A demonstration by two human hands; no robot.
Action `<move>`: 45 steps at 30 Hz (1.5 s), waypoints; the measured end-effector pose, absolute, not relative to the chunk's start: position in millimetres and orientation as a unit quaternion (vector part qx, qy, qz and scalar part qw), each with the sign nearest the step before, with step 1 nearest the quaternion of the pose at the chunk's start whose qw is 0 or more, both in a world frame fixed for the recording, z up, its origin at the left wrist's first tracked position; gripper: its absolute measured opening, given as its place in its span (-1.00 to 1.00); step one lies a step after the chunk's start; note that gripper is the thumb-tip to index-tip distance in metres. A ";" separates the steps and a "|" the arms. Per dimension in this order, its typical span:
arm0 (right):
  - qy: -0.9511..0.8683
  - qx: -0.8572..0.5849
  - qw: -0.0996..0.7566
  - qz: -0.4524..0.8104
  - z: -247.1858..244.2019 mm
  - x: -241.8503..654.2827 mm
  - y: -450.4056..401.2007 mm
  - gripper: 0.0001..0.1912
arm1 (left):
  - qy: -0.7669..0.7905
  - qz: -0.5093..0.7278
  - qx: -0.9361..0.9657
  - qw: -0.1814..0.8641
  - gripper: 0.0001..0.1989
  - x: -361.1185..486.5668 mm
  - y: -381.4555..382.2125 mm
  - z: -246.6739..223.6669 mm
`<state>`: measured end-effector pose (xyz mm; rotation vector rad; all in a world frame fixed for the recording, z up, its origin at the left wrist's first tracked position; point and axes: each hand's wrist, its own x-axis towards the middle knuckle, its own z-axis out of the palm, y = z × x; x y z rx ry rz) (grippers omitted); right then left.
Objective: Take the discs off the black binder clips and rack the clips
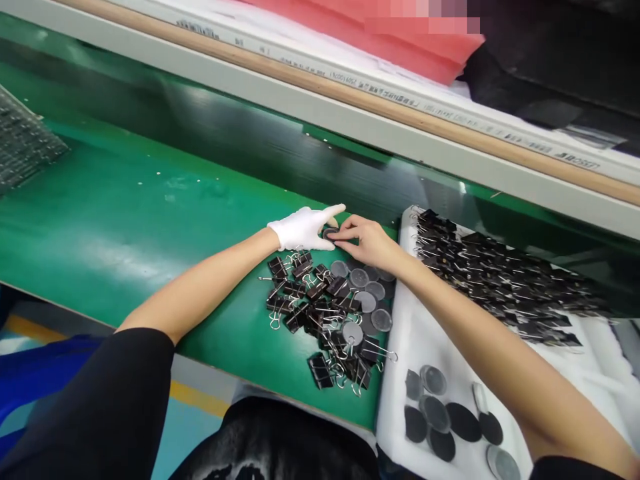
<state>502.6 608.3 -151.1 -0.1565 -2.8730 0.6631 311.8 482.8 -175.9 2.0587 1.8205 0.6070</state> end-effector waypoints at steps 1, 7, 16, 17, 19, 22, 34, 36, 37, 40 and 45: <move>-0.970 -0.054 0.092 0.217 -143.7 500.6 602.2 -0.70 | 0.639 0.213 0.722 0.157 -0.05 312.1 482.6 -176.3; -0.967 -0.005 0.039 0.250 -110.5 476.5 554.6 -0.76 | 0.628 0.197 0.739 0.140 0.07 306.6 486.6 -183.4; -0.942 -0.020 0.019 0.334 -115.2 464.7 552.2 -0.86 | 0.650 0.185 0.728 0.115 0.06 302.3 483.9 -181.0; -0.932 -0.039 0.016 0.359 -111.2 471.7 558.2 -0.83 | 0.660 0.183 0.721 0.103 0.03 304.8 482.4 -178.7; -0.904 -0.105 0.012 0.415 -102.2 487.8 571.7 -0.73 | 0.679 0.187 0.703 0.094 -0.03 309.4 480.9 -175.5; -0.843 -0.238 0.058 0.479 -96.2 508.6 589.6 -0.57 | 0.686 0.202 0.691 0.102 -0.11 312.9 481.2 -174.2; -0.711 -0.483 0.091 0.504 -129.3 512.7 607.5 -0.69 | 0.696 0.207 0.684 0.066 -0.15 311.5 481.3 -175.6; -0.679 -0.474 0.060 0.558 -129.2 512.7 606.6 -0.69 | 0.694 0.203 0.688 0.060 -0.15 311.7 481.8 -175.8; -0.668 -0.469 0.048 0.575 -129.9 512.4 605.2 -0.67 | 0.694 0.202 0.688 0.058 -0.15 311.9 481.9 -175.8; -0.680 -0.478 0.038 0.555 -133.9 511.7 600.3 -0.63 | 0.695 0.202 0.687 0.055 -0.18 312.6 481.8 -175.0; -0.775 -0.471 0.064 0.416 -131.1 508.7 608.7 -0.55 | 0.694 0.200 0.689 0.060 -0.19 314.2 481.3 -173.5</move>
